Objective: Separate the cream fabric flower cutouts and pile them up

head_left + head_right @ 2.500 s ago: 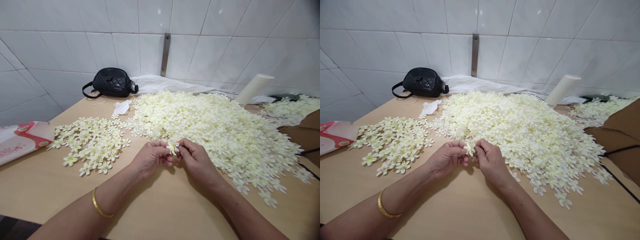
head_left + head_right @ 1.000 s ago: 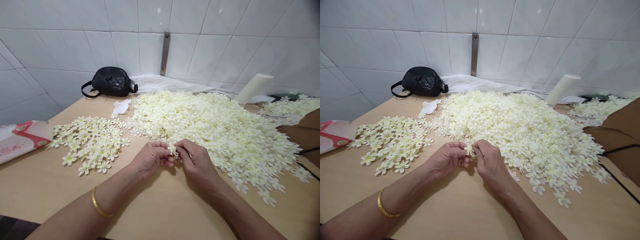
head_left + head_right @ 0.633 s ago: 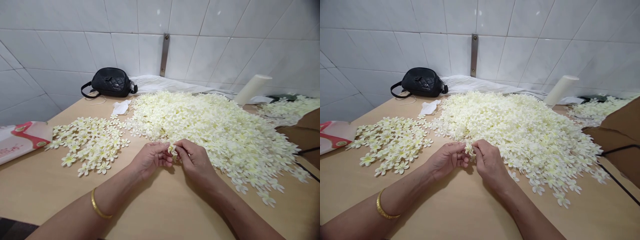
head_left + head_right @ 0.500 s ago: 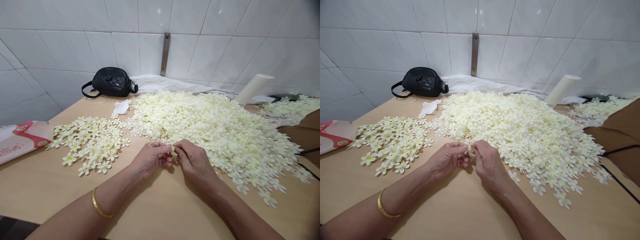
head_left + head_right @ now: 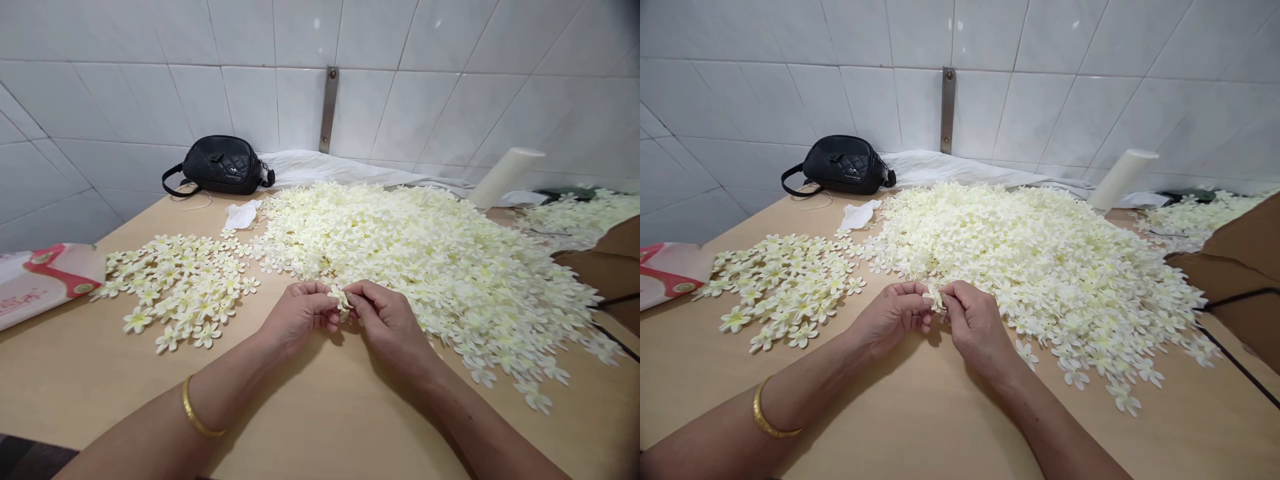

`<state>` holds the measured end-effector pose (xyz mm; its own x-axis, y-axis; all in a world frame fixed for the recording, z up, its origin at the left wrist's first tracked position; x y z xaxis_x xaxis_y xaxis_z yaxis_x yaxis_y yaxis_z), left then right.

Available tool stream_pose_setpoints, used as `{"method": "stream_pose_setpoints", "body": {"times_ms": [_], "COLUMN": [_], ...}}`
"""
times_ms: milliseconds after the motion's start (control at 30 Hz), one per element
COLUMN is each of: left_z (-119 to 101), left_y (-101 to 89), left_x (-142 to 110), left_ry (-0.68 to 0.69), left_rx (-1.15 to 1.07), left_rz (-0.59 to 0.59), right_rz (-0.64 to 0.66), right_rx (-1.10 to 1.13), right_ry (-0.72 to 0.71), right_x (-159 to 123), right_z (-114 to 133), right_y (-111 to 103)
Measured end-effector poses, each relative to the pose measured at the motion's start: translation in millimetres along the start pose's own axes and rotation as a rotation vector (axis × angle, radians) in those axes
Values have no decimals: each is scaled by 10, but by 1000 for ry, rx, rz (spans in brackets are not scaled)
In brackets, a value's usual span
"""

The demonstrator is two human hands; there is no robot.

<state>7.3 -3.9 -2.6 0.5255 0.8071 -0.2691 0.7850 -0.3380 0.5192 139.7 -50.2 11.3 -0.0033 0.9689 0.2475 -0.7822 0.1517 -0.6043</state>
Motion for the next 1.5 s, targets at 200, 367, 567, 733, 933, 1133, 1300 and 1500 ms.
{"method": "stream_pose_setpoints", "body": {"times_ms": [200,367,567,733,933,1133,1300,1500], "left_z": [-15,-12,-49,-70,-33,-3,12,-14], "left_y": [17,19,-6,-49,-52,-26,-21,18], "left_x": [-6,-16,14,50,37,18,15,-8], "left_ry": [40,35,79,102,69,20,-9,-45], "left_rx": [51,73,93,119,125,97,48,-5], "left_rz": [-45,-52,-151,-174,-112,-16,67,96], "right_rz": [-47,-107,-126,9,158,-45,0,40], "right_rx": [-47,-42,-261,-560,-661,-344,-146,44], "right_ry": [-4,40,31,-3,-1,-83,-137,84], "right_x": [-3,7,66,62,35,24,-27,3], "right_z": [18,24,-59,-165,-199,-47,48,-38], "right_y": [23,-18,-295,-436,-332,-287,-165,-120]}}
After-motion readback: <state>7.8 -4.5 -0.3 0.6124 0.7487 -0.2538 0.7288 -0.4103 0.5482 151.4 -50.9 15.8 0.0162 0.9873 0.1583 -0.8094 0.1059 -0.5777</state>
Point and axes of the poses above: each hand's wrist, its own x-axis towards the middle knuckle, its own y-axis out of the palm, z = x × y, the point moved 1 cm from there along x, towards the middle knuckle, and after that the axes turned 3 degrees about -x, right-handed, at the moved point
